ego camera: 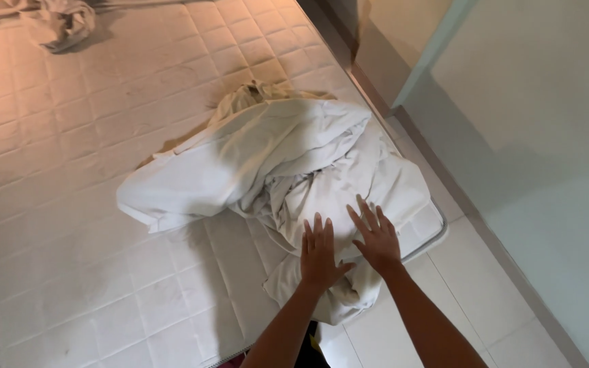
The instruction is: The person folds a white duvet on a mattress by hand, gathering and compressing the fabric into a compact bundle. They then lift the folded duvet and place it onto a nearby wooden desk.
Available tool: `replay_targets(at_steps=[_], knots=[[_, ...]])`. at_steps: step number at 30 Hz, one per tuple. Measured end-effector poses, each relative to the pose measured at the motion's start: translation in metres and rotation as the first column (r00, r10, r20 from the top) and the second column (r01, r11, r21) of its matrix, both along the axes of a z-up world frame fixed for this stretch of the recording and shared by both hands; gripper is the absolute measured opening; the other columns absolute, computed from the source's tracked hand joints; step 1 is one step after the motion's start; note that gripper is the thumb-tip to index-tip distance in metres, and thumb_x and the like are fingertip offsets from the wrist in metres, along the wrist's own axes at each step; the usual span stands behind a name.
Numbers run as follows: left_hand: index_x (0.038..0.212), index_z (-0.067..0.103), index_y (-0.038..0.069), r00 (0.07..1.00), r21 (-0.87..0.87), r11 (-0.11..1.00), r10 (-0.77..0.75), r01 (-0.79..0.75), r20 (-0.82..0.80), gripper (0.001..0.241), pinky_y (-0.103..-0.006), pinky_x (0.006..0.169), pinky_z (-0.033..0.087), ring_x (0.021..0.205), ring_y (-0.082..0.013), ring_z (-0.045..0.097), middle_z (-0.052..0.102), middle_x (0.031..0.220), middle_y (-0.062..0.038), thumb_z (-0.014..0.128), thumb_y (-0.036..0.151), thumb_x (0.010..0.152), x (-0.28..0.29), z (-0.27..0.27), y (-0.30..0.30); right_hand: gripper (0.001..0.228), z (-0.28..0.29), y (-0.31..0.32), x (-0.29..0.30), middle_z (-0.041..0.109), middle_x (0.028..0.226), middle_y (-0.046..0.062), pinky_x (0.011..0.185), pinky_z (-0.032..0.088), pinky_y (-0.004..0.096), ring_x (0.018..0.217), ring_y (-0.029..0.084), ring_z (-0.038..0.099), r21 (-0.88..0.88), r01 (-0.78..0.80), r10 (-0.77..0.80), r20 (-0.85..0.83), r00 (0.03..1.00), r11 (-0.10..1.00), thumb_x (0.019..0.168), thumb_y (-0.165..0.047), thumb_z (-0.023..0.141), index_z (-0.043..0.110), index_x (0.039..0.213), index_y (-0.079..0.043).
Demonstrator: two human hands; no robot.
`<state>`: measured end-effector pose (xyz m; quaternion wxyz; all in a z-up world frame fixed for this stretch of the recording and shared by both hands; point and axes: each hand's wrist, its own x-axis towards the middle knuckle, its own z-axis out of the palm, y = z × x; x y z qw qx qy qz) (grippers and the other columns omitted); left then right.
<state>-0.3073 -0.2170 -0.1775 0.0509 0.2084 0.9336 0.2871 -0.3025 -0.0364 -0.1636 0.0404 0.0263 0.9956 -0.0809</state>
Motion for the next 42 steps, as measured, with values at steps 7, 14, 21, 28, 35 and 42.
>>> replay_targets(at_steps=[7,14,21,28,35,42], knots=[[0.160,0.017,0.001,0.996,0.038,0.997,-0.064,0.066,-0.064,0.127,-0.0577,0.124,0.015,0.155,-0.0511,0.005,0.012,0.168,-0.027,0.089,0.051,0.069,-0.005,-0.023,-0.010,0.096,-0.010,-0.020,-0.007,0.015,0.171,-0.001,0.115,0.034,0.052,0.151,0.038,0.030,-0.049,-0.063,0.056,-0.128,0.990,0.997,0.077,-0.022,0.082,0.032,0.157,-0.037],[0.160,0.020,-0.001,0.996,0.028,0.999,-0.039,0.042,-0.081,0.118,-0.0596,0.120,0.021,0.153,-0.0511,0.014,0.017,0.167,-0.025,0.087,0.042,0.073,-0.029,-0.018,-0.026,0.066,0.004,-0.055,-0.019,0.024,0.168,-0.002,0.110,0.033,0.050,0.145,0.031,0.036,0.037,-0.013,0.019,-0.157,0.987,0.999,0.082,-0.017,0.075,0.057,0.143,-0.035],[0.155,0.036,-0.002,0.960,0.232,0.969,-0.015,0.083,-0.280,0.090,-0.0577,0.118,0.027,0.151,-0.0443,0.028,0.033,0.164,-0.022,0.080,0.027,0.082,-0.070,0.003,-0.069,0.066,0.038,-0.099,-0.043,0.031,0.165,0.003,0.109,0.032,0.052,0.140,0.033,0.039,0.015,0.016,-0.011,-0.277,0.961,1.000,0.081,-0.013,0.073,0.057,0.143,-0.029],[0.141,0.056,0.004,0.947,0.158,0.977,-0.088,0.142,-0.310,0.067,-0.0549,0.118,0.028,0.151,-0.0347,0.035,0.047,0.157,-0.014,0.079,0.012,0.078,-0.116,0.046,-0.117,0.061,0.074,-0.140,-0.068,0.038,0.162,0.002,0.108,0.033,0.051,0.136,0.032,0.043,-0.036,0.024,-0.036,-0.409,0.912,0.999,0.082,-0.011,0.074,0.062,0.139,-0.029],[0.134,0.063,0.010,0.939,0.126,0.975,-0.136,0.184,-0.317,0.058,-0.0557,0.119,0.027,0.150,-0.0305,0.036,0.053,0.153,-0.007,0.077,0.007,0.078,-0.150,0.074,-0.157,0.055,0.080,-0.170,-0.086,0.040,0.160,0.002,0.108,0.034,0.051,0.137,0.031,0.044,-0.059,0.044,-0.067,-0.469,0.881,0.997,0.088,-0.019,0.072,0.060,0.141,-0.026],[0.133,0.065,0.011,0.913,0.112,0.988,-0.054,0.109,-0.405,0.054,-0.0549,0.120,0.028,0.150,-0.0276,0.037,0.054,0.153,-0.003,0.076,0.010,0.080,-0.186,0.074,-0.195,0.067,0.099,-0.178,-0.089,0.029,0.167,0.015,0.114,0.037,0.051,0.146,0.041,0.037,-0.168,-0.035,-0.060,-0.530,0.846,0.985,0.095,-0.026,0.063,0.039,0.158,-0.022]])
